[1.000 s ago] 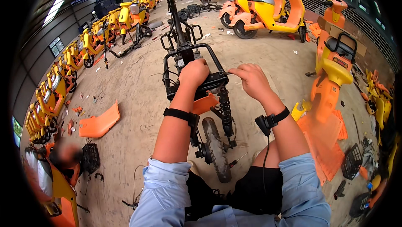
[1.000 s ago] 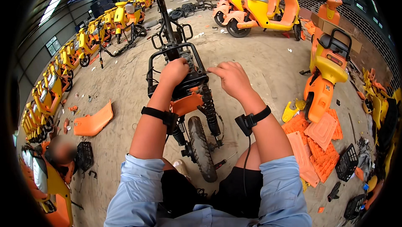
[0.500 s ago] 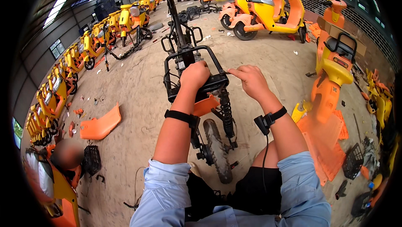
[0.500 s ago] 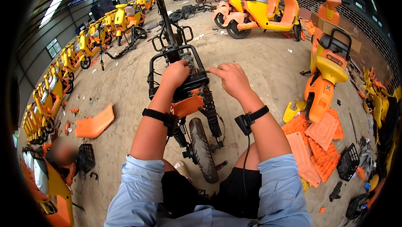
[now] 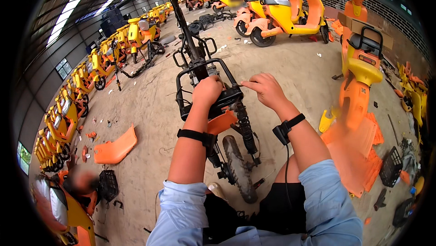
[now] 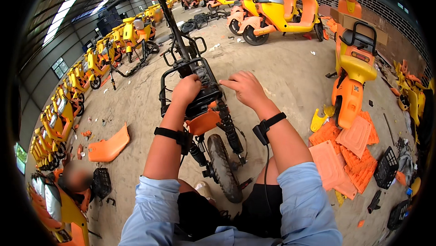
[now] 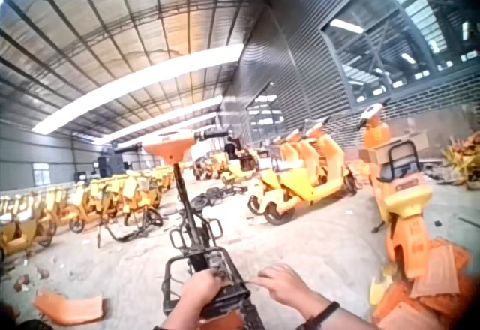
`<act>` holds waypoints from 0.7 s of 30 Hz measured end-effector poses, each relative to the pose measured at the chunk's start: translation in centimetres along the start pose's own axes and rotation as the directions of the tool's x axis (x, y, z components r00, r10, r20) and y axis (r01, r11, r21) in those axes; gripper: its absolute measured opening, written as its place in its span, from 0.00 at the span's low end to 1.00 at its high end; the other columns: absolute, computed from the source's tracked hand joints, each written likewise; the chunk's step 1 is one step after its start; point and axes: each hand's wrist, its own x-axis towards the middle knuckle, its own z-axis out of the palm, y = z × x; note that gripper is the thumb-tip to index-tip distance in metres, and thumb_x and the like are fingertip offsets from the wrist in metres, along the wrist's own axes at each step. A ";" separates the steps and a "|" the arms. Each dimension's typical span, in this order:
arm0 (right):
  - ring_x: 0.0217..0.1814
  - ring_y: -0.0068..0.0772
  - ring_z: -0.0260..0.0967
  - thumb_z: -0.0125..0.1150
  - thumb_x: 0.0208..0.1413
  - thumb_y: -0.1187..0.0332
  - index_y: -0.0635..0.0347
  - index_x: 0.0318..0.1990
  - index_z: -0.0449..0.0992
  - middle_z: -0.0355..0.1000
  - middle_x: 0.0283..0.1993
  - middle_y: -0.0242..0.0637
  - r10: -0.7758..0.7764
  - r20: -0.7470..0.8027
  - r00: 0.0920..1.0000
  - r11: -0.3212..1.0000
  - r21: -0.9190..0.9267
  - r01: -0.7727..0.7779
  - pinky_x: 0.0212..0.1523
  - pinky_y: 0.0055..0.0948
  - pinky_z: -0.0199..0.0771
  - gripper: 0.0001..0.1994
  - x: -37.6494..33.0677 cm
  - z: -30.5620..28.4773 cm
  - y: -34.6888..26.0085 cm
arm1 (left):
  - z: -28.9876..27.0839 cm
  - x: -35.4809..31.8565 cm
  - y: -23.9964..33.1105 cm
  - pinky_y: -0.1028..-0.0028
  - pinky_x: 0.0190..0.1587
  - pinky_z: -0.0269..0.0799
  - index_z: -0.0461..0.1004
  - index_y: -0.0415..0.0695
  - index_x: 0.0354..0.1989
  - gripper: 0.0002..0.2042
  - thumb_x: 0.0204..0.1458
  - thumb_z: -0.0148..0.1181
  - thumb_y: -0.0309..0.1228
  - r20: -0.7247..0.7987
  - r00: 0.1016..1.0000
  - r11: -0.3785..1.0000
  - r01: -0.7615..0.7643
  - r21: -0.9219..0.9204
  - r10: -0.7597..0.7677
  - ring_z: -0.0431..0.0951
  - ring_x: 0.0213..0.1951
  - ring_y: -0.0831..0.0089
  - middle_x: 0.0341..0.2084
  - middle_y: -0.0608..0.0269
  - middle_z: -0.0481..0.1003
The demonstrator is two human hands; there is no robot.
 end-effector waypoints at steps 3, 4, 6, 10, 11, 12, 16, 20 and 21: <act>0.51 0.41 0.74 0.60 0.50 0.83 0.40 0.55 0.87 0.77 0.44 0.31 -0.003 -0.003 1.000 1.000 0.002 0.003 0.56 0.41 0.73 0.28 0.4 0.4 -0.5 | 0.2 0.3 -1.2 0.53 0.58 0.79 0.85 0.50 0.52 0.18 0.60 0.52 0.38 -0.017 1.000 1.000 -0.001 0.031 0.002 0.84 0.53 0.47 0.48 0.47 0.85; 0.50 0.41 0.74 0.60 0.51 0.83 0.40 0.55 0.87 0.77 0.44 0.31 0.002 -0.005 1.000 1.000 0.004 -0.002 0.55 0.40 0.73 0.28 0.3 0.8 -0.5 | 0.1 0.1 -1.3 0.53 0.58 0.79 0.85 0.51 0.52 0.19 0.60 0.51 0.38 -0.017 1.000 0.999 0.001 0.049 0.000 0.83 0.53 0.47 0.49 0.47 0.85; 0.50 0.41 0.74 0.60 0.51 0.83 0.40 0.55 0.87 0.77 0.44 0.30 0.015 -0.015 1.000 1.000 -0.007 -0.016 0.54 0.40 0.74 0.27 -0.4 0.5 -0.6 | 0.4 0.2 -1.0 0.53 0.58 0.79 0.85 0.51 0.52 0.19 0.61 0.50 0.38 -0.018 1.000 0.999 -0.014 0.043 0.015 0.83 0.54 0.47 0.49 0.47 0.84; 0.48 0.40 0.75 0.61 0.52 0.82 0.41 0.54 0.87 0.78 0.43 0.30 -0.017 -0.062 0.998 1.000 -0.008 0.016 0.51 0.40 0.76 0.26 -0.1 0.6 -0.7 | 0.4 0.5 -1.4 0.53 0.58 0.79 0.84 0.51 0.54 0.19 0.62 0.51 0.40 -0.005 1.000 0.999 0.007 0.046 -0.006 0.83 0.55 0.48 0.50 0.49 0.85; 0.48 0.40 0.75 0.61 0.53 0.83 0.43 0.54 0.87 0.78 0.43 0.30 -0.024 -0.058 0.998 1.000 -0.008 0.023 0.50 0.40 0.76 0.25 -0.1 0.6 -0.7 | 0.5 0.5 -1.5 0.53 0.58 0.79 0.84 0.51 0.54 0.19 0.62 0.51 0.40 -0.003 1.000 0.999 0.004 0.050 -0.003 0.83 0.54 0.48 0.50 0.48 0.85; 0.47 0.40 0.75 0.61 0.53 0.83 0.44 0.55 0.87 0.79 0.44 0.31 -0.030 -0.053 0.998 1.000 -0.008 0.030 0.49 0.39 0.77 0.25 -0.1 0.6 -0.7 | 0.7 0.2 -1.6 0.53 0.58 0.79 0.84 0.51 0.54 0.19 0.62 0.51 0.40 -0.001 1.000 0.999 0.001 0.054 -0.001 0.83 0.54 0.47 0.50 0.48 0.84; 0.47 0.41 0.75 0.61 0.52 0.83 0.44 0.54 0.87 0.79 0.44 0.31 -0.040 -0.079 0.996 0.999 0.004 0.040 0.49 0.40 0.77 0.25 -0.1 0.3 -0.3 | 0.6 0.4 -1.1 0.52 0.58 0.79 0.84 0.50 0.53 0.19 0.62 0.51 0.40 -0.012 1.000 0.998 -0.009 0.059 0.009 0.84 0.54 0.47 0.50 0.47 0.84; 0.47 0.42 0.75 0.61 0.52 0.83 0.45 0.55 0.87 0.79 0.44 0.32 -0.035 -0.079 0.996 0.999 0.029 0.037 0.48 0.40 0.76 0.25 0.1 0.4 -0.6 | 0.4 0.6 -1.4 0.52 0.58 0.79 0.84 0.49 0.53 0.19 0.62 0.50 0.40 -0.004 1.000 0.998 -0.002 0.062 0.003 0.83 0.53 0.46 0.49 0.47 0.84; 0.47 0.42 0.75 0.61 0.52 0.83 0.45 0.55 0.87 0.79 0.44 0.32 -0.033 -0.075 0.997 0.999 0.031 0.036 0.48 0.40 0.76 0.25 0.2 0.4 -0.8 | 0.5 0.6 -1.7 0.52 0.58 0.78 0.84 0.49 0.53 0.19 0.62 0.50 0.40 -0.009 1.000 0.998 0.000 0.065 0.001 0.83 0.53 0.47 0.49 0.47 0.84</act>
